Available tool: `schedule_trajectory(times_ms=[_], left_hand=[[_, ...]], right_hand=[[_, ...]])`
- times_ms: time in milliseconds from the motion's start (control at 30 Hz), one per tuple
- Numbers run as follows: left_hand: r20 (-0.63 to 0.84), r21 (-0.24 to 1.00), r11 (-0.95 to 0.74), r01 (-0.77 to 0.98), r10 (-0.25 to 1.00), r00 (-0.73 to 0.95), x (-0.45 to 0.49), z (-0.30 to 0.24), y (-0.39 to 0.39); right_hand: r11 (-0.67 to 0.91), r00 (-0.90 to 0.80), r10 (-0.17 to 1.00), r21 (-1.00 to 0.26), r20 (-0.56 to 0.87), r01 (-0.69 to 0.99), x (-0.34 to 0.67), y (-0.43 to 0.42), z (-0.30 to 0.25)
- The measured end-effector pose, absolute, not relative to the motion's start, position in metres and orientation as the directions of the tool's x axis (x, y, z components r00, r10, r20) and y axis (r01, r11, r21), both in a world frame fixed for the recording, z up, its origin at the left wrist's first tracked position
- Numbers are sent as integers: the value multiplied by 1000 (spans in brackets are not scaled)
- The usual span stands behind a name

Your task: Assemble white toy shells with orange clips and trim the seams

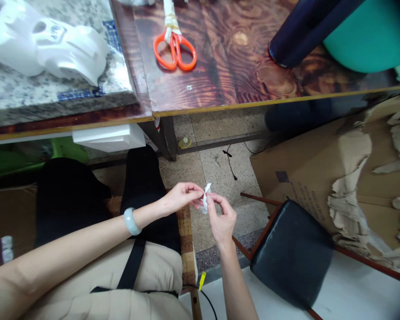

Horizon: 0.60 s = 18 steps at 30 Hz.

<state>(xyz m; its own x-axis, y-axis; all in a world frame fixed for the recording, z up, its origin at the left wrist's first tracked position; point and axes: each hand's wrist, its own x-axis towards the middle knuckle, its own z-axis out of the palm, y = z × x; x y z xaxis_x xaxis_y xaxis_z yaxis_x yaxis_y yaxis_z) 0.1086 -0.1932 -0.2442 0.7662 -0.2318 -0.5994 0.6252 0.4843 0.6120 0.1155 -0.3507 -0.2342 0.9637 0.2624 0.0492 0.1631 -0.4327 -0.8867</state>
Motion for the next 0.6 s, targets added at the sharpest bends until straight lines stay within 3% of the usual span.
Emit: schedule_trajectory(times_ms=[167, 300, 600], left_hand=[[-566, 655, 467, 595, -219, 795, 102, -240, -192], [-551, 665, 455, 592, -236, 801, 98, -236, -190], [-562, 641, 432, 635, -300, 771, 95, -238, -182]], right_hand=[[-456, 979, 186, -890, -83, 11, 114, -346, -234], [-460, 968, 206, -887, -144, -34, 113, -344, -234], [-447, 956, 274, -894, -100, 35, 109, -344, -228]])
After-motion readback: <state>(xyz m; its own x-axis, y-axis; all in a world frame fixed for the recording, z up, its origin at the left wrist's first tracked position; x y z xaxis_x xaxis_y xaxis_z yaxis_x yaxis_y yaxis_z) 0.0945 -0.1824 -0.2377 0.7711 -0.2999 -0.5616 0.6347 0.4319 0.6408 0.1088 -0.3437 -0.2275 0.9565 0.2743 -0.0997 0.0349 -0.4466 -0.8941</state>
